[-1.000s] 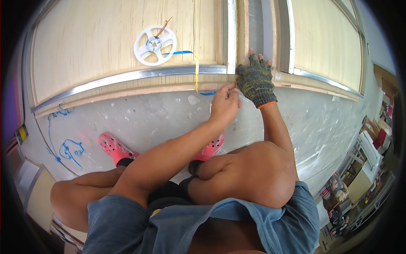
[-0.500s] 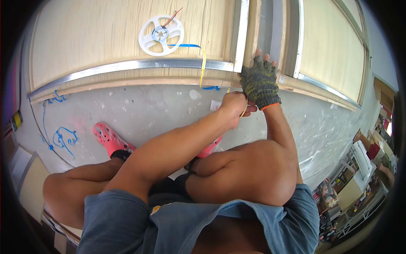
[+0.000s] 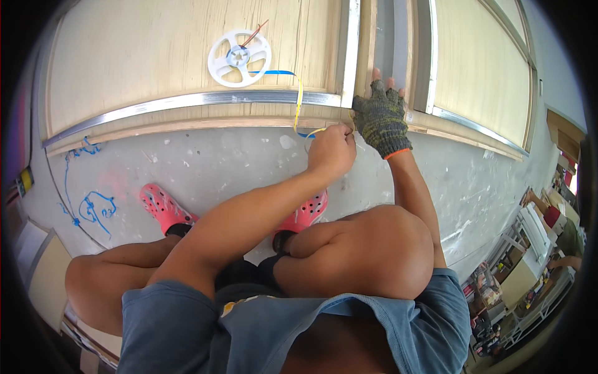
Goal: Measure and adhere an LED strip light into a metal channel on a wooden furniture panel.
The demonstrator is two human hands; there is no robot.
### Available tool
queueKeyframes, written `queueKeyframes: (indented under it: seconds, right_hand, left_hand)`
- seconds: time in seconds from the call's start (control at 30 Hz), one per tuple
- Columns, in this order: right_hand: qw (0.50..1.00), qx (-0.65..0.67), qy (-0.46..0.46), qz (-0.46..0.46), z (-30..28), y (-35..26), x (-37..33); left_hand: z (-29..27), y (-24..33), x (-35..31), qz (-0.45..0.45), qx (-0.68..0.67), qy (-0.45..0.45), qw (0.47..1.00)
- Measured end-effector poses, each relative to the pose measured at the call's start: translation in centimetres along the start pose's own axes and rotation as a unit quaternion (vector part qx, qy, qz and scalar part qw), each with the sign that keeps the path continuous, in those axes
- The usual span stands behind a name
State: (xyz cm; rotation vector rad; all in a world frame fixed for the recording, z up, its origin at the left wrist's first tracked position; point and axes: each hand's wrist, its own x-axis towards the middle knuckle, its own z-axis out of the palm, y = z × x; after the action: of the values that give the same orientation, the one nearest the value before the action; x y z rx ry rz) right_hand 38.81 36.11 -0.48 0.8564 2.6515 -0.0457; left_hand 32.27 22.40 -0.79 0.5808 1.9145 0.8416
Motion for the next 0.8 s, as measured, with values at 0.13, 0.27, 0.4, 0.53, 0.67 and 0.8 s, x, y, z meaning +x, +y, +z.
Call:
queueKeyframes:
  seconds: [0.13, 0.27, 0.4, 0.53, 0.67, 0.8]
  right_hand:
    - [0.986, -0.046, 0.117, -0.107, 1.1, 2.1, 0.9]
    - [0.982, -0.064, -0.056, -0.167, 0.6, 2.8, 1.9]
    - [0.969, -0.078, -0.122, -0.198, -0.5, 2.5, 3.1]
    - [0.967, -0.095, -0.086, -0.222, -0.9, 3.0, 3.3]
    - [0.971, -0.054, -0.123, -0.197, -1.2, 3.3, 3.2]
    - [0.978, -0.019, -0.119, -0.171, -1.9, 3.3, 2.8]
  left_hand:
    - [-0.6, 0.2, -0.3, 0.065, 0.045, 0.005, 0.997]
    - [-0.7, 0.0, -0.6, 0.064, 0.066, -0.004, 0.996]
    - [-0.6, -0.3, -0.7, 0.059, 0.076, -0.010, 0.995]
    - [-1.0, -0.1, -0.9, 0.036, 0.108, -0.008, 0.993]
    - [-2.1, 0.3, -0.2, 0.046, 0.136, 0.006, 0.990]
    - [-3.8, 0.4, 1.8, 0.082, 0.198, 0.037, 0.976]
